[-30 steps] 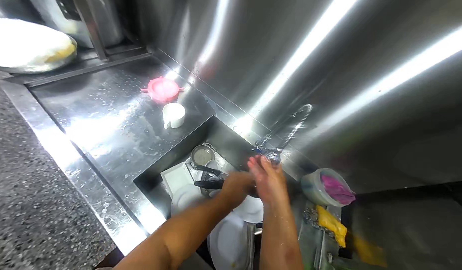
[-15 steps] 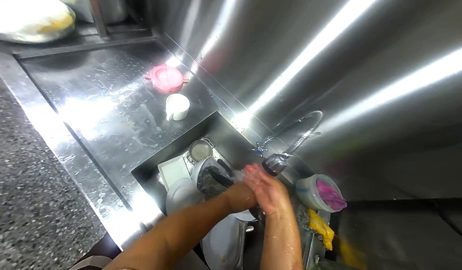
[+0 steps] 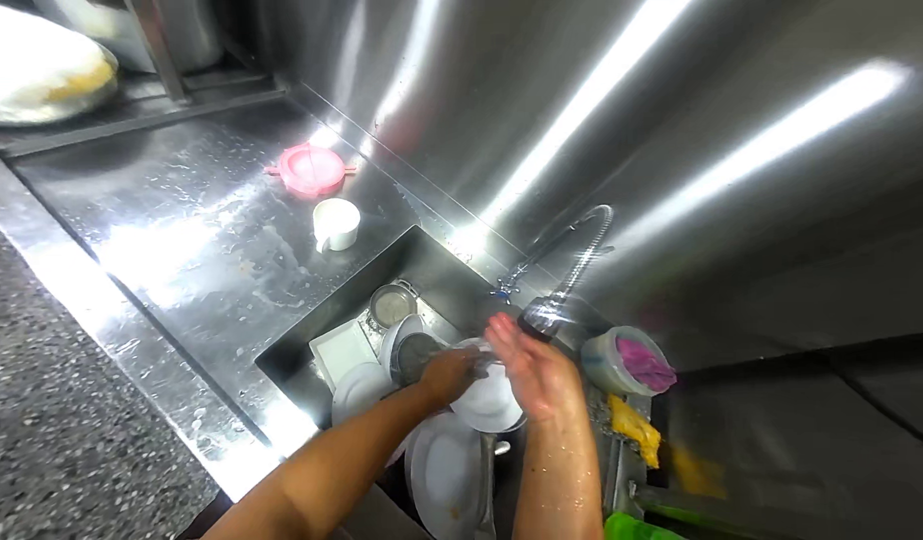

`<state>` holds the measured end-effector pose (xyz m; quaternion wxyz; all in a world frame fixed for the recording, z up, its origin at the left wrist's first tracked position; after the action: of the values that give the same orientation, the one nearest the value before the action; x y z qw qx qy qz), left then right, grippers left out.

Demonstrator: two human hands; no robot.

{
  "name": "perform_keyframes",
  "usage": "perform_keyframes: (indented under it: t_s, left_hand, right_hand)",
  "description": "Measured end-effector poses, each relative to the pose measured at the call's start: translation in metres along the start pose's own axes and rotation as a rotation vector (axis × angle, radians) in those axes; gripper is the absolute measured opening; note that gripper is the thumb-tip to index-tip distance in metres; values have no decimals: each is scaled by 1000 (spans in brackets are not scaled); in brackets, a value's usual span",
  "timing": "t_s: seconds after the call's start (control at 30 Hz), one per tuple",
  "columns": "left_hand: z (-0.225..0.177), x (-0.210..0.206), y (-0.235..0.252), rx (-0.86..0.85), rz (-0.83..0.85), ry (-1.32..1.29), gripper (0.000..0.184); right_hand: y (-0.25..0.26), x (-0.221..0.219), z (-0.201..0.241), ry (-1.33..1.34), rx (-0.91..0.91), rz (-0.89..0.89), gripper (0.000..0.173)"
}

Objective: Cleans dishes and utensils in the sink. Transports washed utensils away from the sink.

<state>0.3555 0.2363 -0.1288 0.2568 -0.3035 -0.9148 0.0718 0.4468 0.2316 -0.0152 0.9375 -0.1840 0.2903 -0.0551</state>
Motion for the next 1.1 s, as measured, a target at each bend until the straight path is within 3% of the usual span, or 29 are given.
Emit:
perform_keyframes:
  t_s: [0.13,0.23,0.33,0.4,0.63,0.77,0.87,1.1]
  left_hand:
    - [14,2,0,71,-40,-508,32]
    - [17,-3,-5,88,38,-865,23]
    - [16,-7,-7,64,161,-1015,22]
    - [15,-12,-8,75,208,-1101,23]
    - [13,-20,-17,117,252,-1137,24]
    - [11,-26,-24,121,282,-1119,23]
    - [11,-31,-29,139,287,-1146,19]
    - [13,-30,-33,126,154,-1126,20]
  right_hand:
    - [4,8,-4,-25,68,-46,21]
    - [9,15,-14,-81,39,-1,24]
    - [12,15,-21,-186,-37,92,34]
    - [12,14,-20,-218,-24,59,34]
    - [8,3,-14,-126,61,19,31]
    - [3,-2,-15,-193,29,100,37]
    - [10,8,-15,-221,113,-6,28]
    - [-5,14,-27,107,4,-21,29]
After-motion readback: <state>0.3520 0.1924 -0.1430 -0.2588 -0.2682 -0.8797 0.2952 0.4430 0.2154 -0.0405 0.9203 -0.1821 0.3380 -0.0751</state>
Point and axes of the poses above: each hand's wrist, its own y-axis towards the middle knuckle, its own x-axis out of the back of the hand, z = x × y, the point moved 5 cm from there along y, towards the middle knuckle, and after that the axes turned 10 degrees about z, right-handed, at the moved point
